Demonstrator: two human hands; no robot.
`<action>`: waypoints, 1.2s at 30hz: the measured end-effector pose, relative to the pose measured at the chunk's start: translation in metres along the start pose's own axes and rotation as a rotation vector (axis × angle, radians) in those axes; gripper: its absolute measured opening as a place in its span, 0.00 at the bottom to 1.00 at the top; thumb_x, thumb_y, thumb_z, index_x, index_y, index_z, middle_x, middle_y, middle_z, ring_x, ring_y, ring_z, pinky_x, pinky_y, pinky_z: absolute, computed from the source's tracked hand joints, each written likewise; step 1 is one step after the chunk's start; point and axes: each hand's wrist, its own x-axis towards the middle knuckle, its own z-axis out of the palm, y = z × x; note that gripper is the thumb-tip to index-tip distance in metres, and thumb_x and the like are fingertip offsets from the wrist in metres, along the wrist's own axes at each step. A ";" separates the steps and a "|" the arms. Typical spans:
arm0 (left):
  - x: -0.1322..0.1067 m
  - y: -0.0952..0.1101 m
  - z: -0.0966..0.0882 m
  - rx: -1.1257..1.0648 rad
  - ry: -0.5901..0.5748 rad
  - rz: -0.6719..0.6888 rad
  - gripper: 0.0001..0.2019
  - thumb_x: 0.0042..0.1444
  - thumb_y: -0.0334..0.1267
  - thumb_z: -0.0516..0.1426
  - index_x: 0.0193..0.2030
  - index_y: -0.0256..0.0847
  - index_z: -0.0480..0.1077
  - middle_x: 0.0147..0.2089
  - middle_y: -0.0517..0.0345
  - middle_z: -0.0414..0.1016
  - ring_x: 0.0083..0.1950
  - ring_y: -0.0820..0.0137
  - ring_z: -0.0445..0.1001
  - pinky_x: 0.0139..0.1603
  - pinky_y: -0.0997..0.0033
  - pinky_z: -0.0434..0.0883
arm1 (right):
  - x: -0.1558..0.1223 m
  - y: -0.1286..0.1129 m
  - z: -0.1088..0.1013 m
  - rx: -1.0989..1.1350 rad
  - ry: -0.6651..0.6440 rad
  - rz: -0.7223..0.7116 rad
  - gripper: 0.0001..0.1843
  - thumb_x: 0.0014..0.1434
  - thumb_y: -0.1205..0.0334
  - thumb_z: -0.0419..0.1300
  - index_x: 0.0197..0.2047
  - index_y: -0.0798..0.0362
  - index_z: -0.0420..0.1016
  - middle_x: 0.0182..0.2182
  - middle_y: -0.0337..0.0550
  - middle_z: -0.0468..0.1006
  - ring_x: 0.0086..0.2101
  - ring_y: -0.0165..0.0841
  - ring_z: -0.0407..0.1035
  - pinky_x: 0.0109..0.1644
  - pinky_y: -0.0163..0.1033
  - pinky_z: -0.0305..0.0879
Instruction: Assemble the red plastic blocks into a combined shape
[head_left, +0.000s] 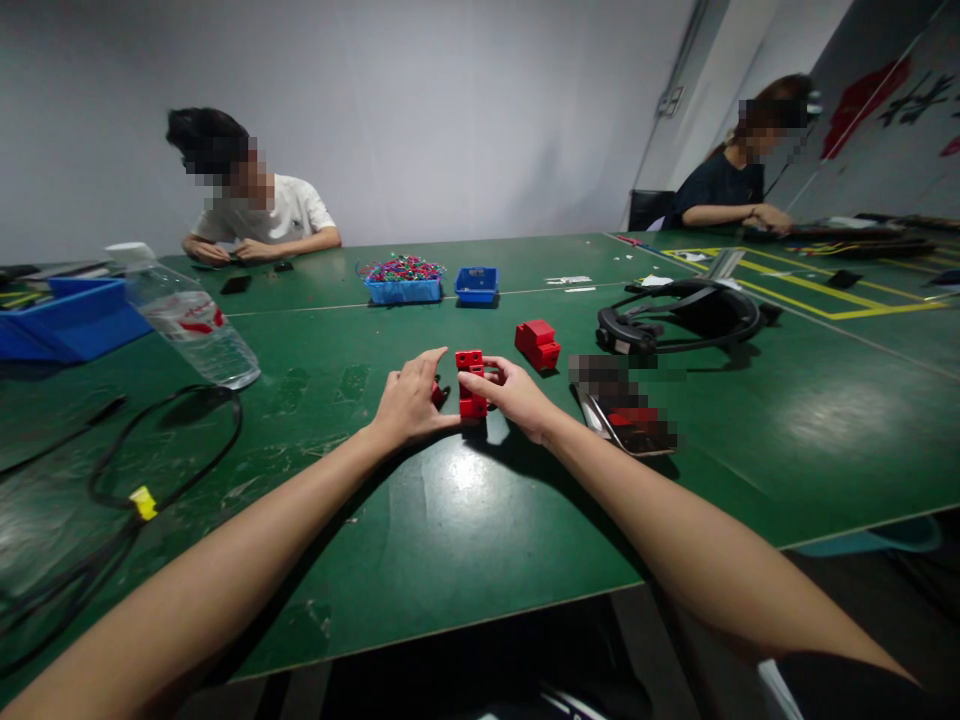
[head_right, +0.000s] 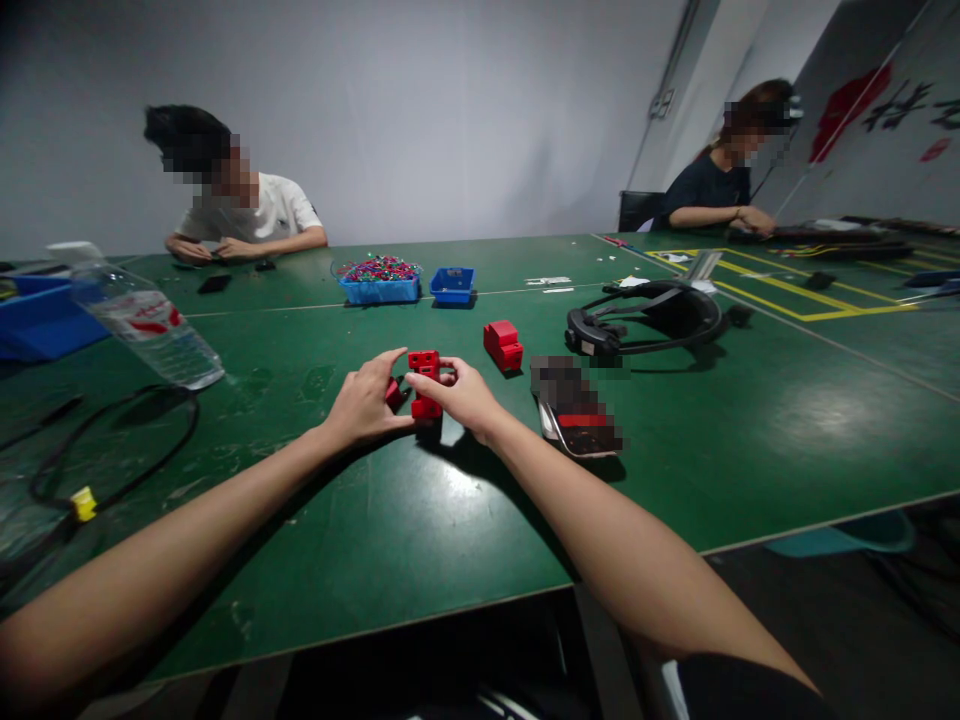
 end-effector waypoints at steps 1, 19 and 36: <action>0.000 0.002 -0.001 0.037 -0.020 -0.046 0.49 0.45 0.63 0.63 0.68 0.39 0.54 0.64 0.36 0.65 0.60 0.45 0.68 0.54 0.49 0.68 | 0.001 0.001 0.000 0.006 0.019 0.003 0.27 0.49 0.56 0.72 0.50 0.55 0.70 0.36 0.43 0.80 0.33 0.32 0.75 0.38 0.38 0.73; 0.002 -0.014 0.014 -0.526 0.033 0.183 0.41 0.47 0.54 0.68 0.64 0.46 0.56 0.67 0.39 0.52 0.59 0.54 0.71 0.49 0.54 0.80 | -0.001 -0.002 0.007 0.150 0.209 -0.060 0.26 0.43 0.43 0.70 0.36 0.57 0.76 0.26 0.38 0.78 0.26 0.28 0.70 0.34 0.34 0.66; 0.000 -0.010 0.008 -0.583 -0.084 0.337 0.56 0.51 0.45 0.67 0.74 0.41 0.32 0.65 0.30 0.61 0.49 0.57 0.78 0.52 0.49 0.75 | -0.005 0.010 0.008 -0.170 0.080 -0.185 0.26 0.53 0.45 0.65 0.47 0.56 0.77 0.34 0.45 0.82 0.33 0.34 0.75 0.39 0.38 0.71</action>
